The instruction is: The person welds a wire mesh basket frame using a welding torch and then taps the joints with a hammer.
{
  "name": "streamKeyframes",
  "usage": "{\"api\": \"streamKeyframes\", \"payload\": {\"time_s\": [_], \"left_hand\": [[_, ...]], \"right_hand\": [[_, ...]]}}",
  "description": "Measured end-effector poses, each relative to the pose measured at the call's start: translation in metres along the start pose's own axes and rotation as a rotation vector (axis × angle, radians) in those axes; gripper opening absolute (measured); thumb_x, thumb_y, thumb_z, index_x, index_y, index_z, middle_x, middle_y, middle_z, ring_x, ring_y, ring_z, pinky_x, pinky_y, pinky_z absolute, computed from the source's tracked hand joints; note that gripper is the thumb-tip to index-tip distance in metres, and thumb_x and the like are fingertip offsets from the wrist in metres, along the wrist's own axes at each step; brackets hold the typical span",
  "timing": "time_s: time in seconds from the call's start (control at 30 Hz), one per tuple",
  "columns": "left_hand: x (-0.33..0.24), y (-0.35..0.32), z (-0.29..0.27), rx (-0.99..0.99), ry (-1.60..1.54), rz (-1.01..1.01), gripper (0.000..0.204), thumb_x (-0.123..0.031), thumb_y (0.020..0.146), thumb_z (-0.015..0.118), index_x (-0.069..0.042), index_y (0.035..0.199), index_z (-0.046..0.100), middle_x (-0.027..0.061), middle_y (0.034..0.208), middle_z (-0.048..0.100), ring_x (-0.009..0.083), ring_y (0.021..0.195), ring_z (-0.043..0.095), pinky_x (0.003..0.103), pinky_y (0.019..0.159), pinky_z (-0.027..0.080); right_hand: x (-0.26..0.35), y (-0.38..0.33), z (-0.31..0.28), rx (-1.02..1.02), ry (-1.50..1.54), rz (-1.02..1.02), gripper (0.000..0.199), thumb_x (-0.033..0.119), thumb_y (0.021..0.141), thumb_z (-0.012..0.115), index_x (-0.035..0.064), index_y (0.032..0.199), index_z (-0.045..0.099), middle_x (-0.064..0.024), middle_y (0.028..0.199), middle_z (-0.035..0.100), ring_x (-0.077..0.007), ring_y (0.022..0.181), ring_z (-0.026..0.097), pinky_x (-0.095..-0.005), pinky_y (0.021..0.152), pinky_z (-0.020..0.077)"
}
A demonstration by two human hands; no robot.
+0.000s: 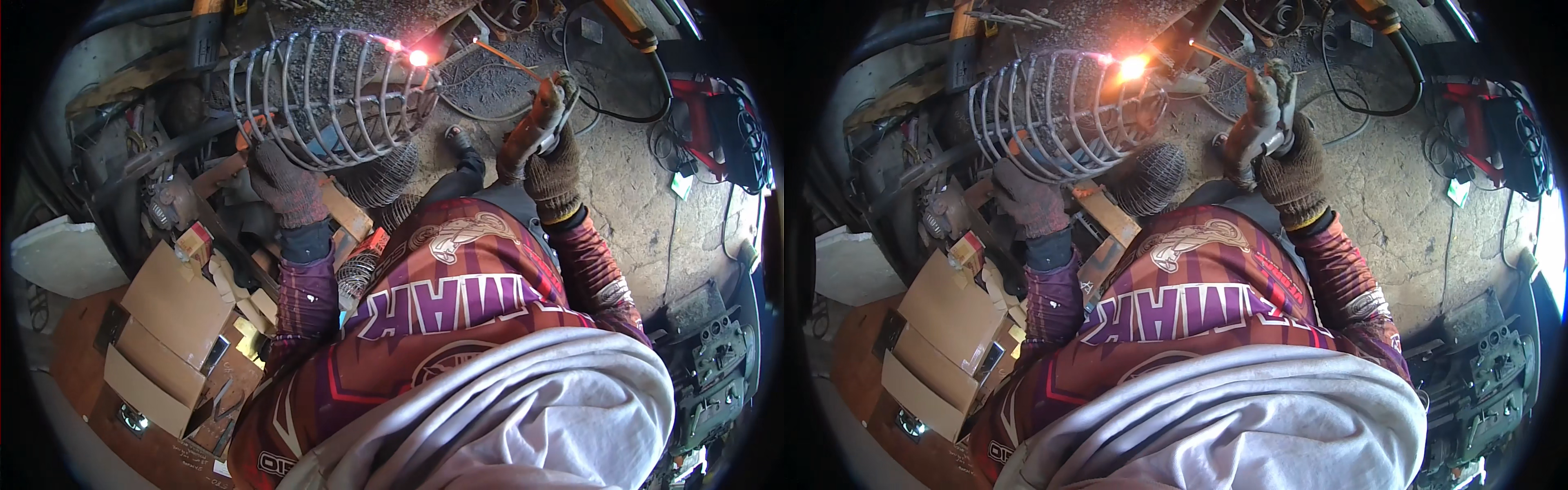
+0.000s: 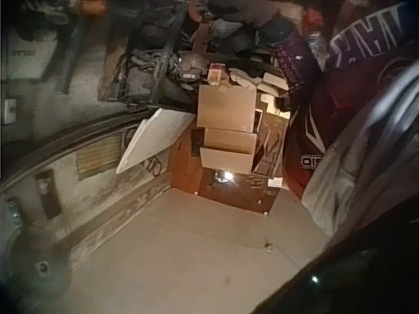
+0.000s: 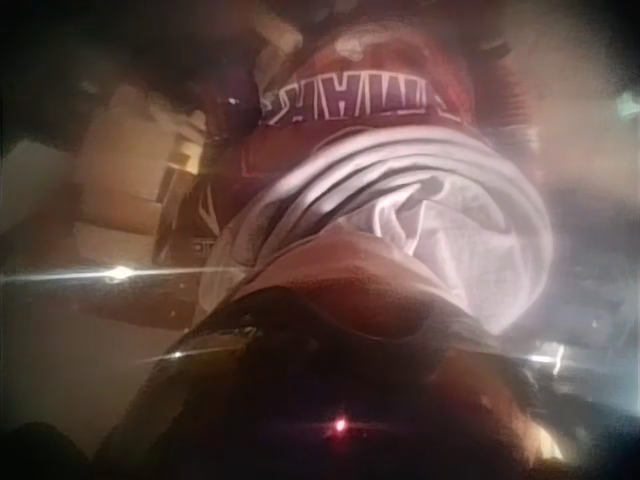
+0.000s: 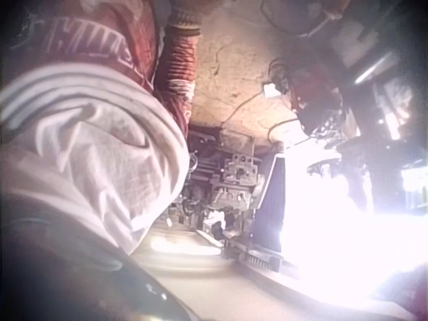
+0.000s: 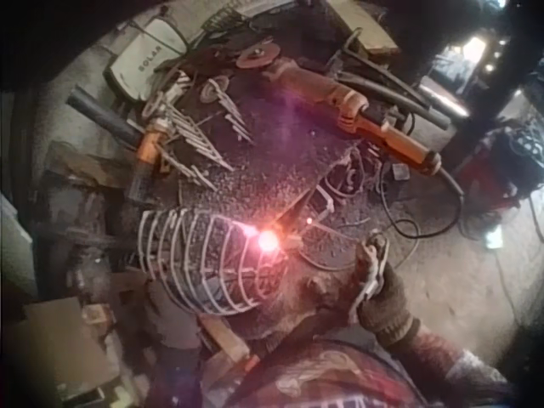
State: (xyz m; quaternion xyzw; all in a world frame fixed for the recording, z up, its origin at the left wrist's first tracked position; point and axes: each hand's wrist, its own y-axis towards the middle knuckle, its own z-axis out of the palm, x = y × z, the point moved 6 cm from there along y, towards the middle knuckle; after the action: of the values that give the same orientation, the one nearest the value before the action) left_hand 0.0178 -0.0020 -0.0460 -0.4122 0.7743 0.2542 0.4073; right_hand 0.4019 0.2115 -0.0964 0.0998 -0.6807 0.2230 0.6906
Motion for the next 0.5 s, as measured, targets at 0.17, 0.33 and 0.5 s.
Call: {"api": "streamKeyframes", "payload": {"time_s": [0.17, 0.33, 0.5], "left_hand": [[-0.022, -0.002, -0.002, 0.002, 0.368, 0.211, 0.056, -0.043, 0.080, 0.071, -0.013, 0.124, 0.053, 0.0077, 0.123, 0.053, 0.0252, 0.112, 0.056, 0.046, 0.091, 0.048], [-0.035, 0.004, 0.008, 0.025, -0.131, -0.120, 0.052, -0.039, 0.082, 0.069, -0.014, 0.124, 0.052, 0.0051, 0.126, 0.053, 0.0245, 0.115, 0.055, 0.043, 0.095, 0.045], [-0.053, 0.001, 0.023, 0.117, 0.016, -0.166, 0.058, -0.032, 0.082, 0.070, -0.009, 0.128, 0.042, 0.0082, 0.125, 0.055, 0.0278, 0.116, 0.055, 0.043, 0.098, 0.042]], "right_hand": [[-0.003, 0.001, 0.002, 0.009, 0.025, 0.035, 0.067, 0.023, 0.083, 0.075, 0.0030, 0.137, 0.040, -0.0041, 0.110, 0.061, -0.0147, 0.099, 0.061, -0.0297, 0.087, 0.0484], [-0.016, 0.000, -0.004, -0.053, -0.072, 0.074, 0.064, 0.025, 0.071, 0.078, 0.0016, 0.125, 0.052, -0.0143, 0.111, 0.064, -0.0246, 0.104, 0.063, -0.0343, 0.090, 0.0479], [0.004, 0.004, 0.004, -0.037, -0.095, 0.028, 0.062, 0.024, 0.070, 0.076, 0.0024, 0.124, 0.054, -0.0151, 0.108, 0.065, -0.0267, 0.101, 0.064, -0.0348, 0.087, 0.0489]]}}
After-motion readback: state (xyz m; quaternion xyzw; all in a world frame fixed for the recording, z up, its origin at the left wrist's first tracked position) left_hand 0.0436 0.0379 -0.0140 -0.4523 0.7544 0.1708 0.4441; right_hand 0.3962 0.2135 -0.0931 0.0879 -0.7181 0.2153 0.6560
